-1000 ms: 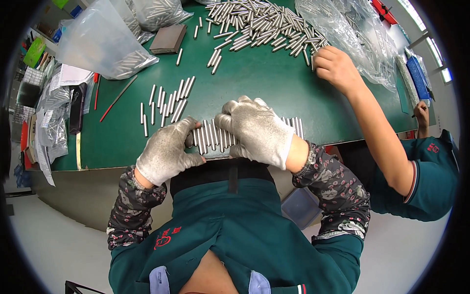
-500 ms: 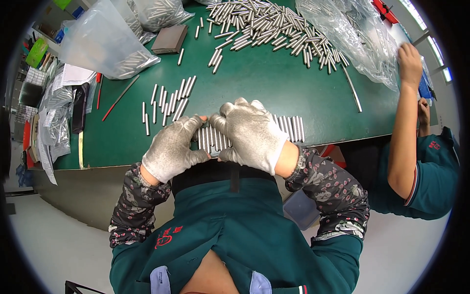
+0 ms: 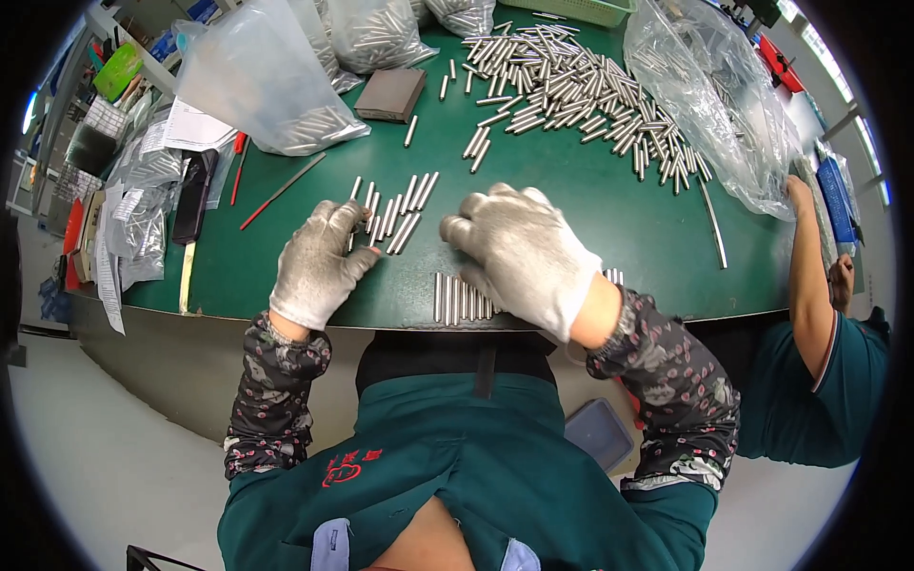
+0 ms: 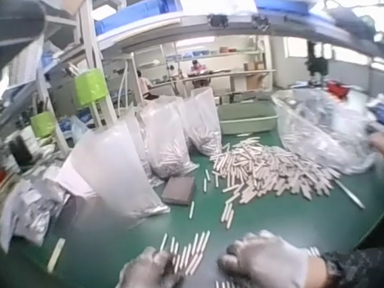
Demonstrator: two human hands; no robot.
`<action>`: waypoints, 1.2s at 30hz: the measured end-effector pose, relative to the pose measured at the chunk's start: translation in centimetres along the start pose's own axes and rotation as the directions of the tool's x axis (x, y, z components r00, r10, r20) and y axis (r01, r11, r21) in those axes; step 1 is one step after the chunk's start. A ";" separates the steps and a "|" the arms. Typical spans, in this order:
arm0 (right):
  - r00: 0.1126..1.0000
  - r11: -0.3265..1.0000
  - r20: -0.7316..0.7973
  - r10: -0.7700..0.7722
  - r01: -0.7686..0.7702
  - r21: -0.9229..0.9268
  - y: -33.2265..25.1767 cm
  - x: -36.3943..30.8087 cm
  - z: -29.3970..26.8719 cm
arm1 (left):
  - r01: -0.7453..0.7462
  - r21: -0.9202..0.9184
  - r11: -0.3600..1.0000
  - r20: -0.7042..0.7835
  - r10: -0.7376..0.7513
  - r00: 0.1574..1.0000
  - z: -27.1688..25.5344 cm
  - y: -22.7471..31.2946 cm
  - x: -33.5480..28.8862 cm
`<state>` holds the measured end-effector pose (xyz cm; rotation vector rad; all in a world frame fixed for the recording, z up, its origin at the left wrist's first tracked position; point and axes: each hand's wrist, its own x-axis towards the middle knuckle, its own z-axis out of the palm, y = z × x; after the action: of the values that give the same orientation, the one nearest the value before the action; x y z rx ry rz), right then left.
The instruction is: Packing small metal rods into plastic bags at a manufacturing workbench.
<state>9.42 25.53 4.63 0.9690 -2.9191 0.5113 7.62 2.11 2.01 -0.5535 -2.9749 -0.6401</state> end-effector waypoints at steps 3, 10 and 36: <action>0.995 0.995 0.023 -0.096 0.096 -0.006 0.3 2.6 1.7 | 0.024 0.028 0.999 0.040 -0.025 0.999 0.3 -0.6 0.2; 0.987 0.986 0.036 -0.158 0.160 -0.053 0.7 5.6 3.6 | 0.023 0.020 1.000 0.049 -0.024 0.999 1.0 -0.8 0.8; 0.980 0.977 0.131 -0.148 0.165 -0.132 2.4 4.5 2.7 | -0.006 0.065 0.998 0.181 -0.006 0.984 0.7 -0.2 2.3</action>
<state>4.62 23.86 1.94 1.2370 -2.8982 0.2415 5.38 3.02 1.61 -0.6392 -3.1505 -0.5165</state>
